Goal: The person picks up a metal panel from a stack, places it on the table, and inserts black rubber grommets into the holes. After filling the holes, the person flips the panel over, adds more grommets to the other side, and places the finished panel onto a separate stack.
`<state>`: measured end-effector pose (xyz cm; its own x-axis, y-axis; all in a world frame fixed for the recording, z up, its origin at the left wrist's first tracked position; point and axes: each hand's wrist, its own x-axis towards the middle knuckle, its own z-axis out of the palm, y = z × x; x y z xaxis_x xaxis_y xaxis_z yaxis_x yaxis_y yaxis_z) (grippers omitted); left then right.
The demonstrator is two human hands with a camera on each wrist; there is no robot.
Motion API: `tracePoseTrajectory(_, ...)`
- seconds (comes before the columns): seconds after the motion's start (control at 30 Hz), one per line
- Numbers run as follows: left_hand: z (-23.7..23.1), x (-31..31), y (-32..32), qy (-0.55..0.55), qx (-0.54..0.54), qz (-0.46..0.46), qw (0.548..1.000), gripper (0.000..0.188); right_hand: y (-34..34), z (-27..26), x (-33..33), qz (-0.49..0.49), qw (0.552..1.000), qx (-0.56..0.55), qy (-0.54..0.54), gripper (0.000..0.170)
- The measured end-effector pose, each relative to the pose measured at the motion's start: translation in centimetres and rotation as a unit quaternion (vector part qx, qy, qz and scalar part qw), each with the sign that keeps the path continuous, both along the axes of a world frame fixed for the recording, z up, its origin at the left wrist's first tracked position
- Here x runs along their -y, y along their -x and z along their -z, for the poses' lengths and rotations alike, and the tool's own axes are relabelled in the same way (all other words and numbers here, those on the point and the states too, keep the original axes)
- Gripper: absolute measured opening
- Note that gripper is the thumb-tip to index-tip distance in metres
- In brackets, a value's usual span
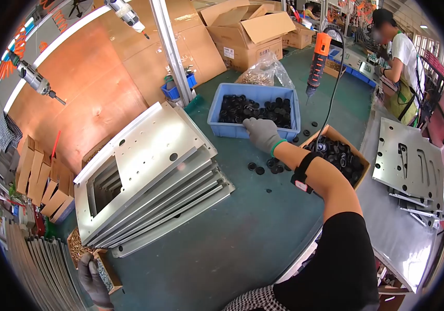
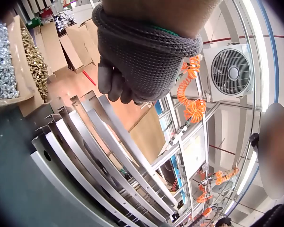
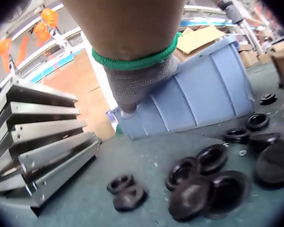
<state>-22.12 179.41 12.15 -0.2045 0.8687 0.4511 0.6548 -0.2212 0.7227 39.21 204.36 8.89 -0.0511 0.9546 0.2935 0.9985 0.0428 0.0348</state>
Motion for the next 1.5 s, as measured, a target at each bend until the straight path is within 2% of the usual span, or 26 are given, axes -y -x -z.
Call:
tracePoseTrajectory(0.13,-1.5,0.8,-2.3,0.012,-0.064,0.000,0.998,0.029,-0.7,0.9,1.2,-0.032,0.998,0.044,-0.036,0.022)
tracePoseTrajectory(0.2,-4.5,1.1,-5.0,0.034,-0.124,-0.014,0.992,0.028,-1.7,0.5,-0.4,-0.047,0.996,0.040,-0.061,0.022)
tracePoseTrajectory(0.23,-4.5,1.1,-5.2,0.061,-0.082,-0.051,0.993,0.028,-2.0,0.5,-1.5,-0.051,0.996,0.033,-0.061,0.019)
tracePoseTrajectory(0.33,-3.0,-0.3,-4.7,0.030,0.089,-0.001,0.996,0.030,-2.6,-0.5,-3.4,-0.105,0.993,0.021,-0.044,0.018)
tracePoseTrajectory(0.37,-3.0,0.1,-4.6,0.016,0.019,0.006,1.000,0.029,-2.5,-0.8,-3.3,-0.077,0.997,0.023,-0.002,0.016)
tracePoseTrajectory(0.43,-5.8,0.7,-7.8,-0.017,-0.121,0.010,0.992,0.028,-2.5,-1.0,-2.6,-0.062,0.998,0.027,0.004,0.017)
tracePoseTrajectory(0.53,-5.6,1.1,-7.2,-0.038,-0.221,0.000,0.974,0.029,-2.4,-1.8,-1.8,-0.044,0.998,0.043,0.012,0.024)
tracePoseTrajectory(0.63,-4.8,2.2,-5.5,0.065,-0.152,-0.062,0.984,0.030,-3.1,-2.0,-1.8,-0.055,0.996,0.047,-0.045,0.029)
tracePoseTrajectory(0.73,-3.8,2.0,-4.8,0.061,-0.012,-0.057,0.996,0.030,-5.7,-1.3,-4.7,-0.063,0.996,0.060,-0.015,0.022)
tracePoseTrajectory(0.83,-3.9,1.0,-4.4,0.062,-0.083,-0.013,0.995,0.033,-6.5,-1.1,-4.9,-0.079,0.996,-0.025,0.046,0.026)
tracePoseTrajectory(0.93,-5.0,0.6,-6.8,0.044,-0.087,0.000,0.995,0.032,-5.9,-2.0,-6.1,-0.102,0.975,-0.181,-0.079,0.037)
tracePoseTrajectory(0.97,-1.8,0.4,-3.7,0.058,0.033,-0.015,0.998,0.032,-5.6,-2.7,-7.0,0.001,0.988,-0.143,-0.055,0.048)
tracePoseTrajectory(1.0,-1.8,0.2,-4.2,0.051,0.031,-0.008,0.998,0.030,-4.4,-4.0,-7.5,0.101,0.989,-0.102,-0.029,0.063)
tracePoseTrajectory(1.07,-3.7,-1.1,-5.5,0.033,0.021,-0.008,0.999,0.027,-3.4,-4.2,-8.9,0.171,0.976,-0.122,0.065,0.082)
tracePoseTrajectory(1.13,-4.4,-2.3,-4.9,0.004,-0.038,-0.022,0.999,0.031,-2.4,-5.4,-10.3,0.183,0.967,-0.147,0.102,0.088)
tracePoseTrajectory(1.2,-6.4,-3.9,-5.5,-0.004,0.015,-0.003,1.000,0.033,-2.4,-4.9,-12.0,0.172,0.971,-0.127,0.108,0.083)
tracePoseTrajectory(1.27,-7.1,-5.3,-5.0,-0.005,0.099,-0.003,0.995,0.033,-1.6,-4.8,-11.6,0.183,0.972,-0.126,0.073,0.069)
tracePoseTrajectory(1.33,-7.7,-6.5,-5.6,-0.029,0.046,-0.001,0.999,0.032,-2.3,-3.9,-12.4,0.181,0.977,-0.100,0.047,0.059)
tracePoseTrajectory(1.37,-8.3,-6.8,-6.6,-0.016,-0.044,0.000,0.999,0.033,-2.5,-3.6,-12.5,0.192,0.976,-0.098,0.037,0.050)
tracePoseTrajectory(1.47,-9.4,-7.6,-9.9,-0.012,-0.260,0.048,0.964,0.039,-3.5,-3.1,-13.0,0.177,0.978,-0.109,0.002,0.042)
tracePoseTrajectory(1.5,-8.9,-7.9,-10.6,-0.006,-0.272,0.061,0.960,0.048,-4.7,-2.2,-13.8,0.154,0.972,-0.166,-0.058,0.033)
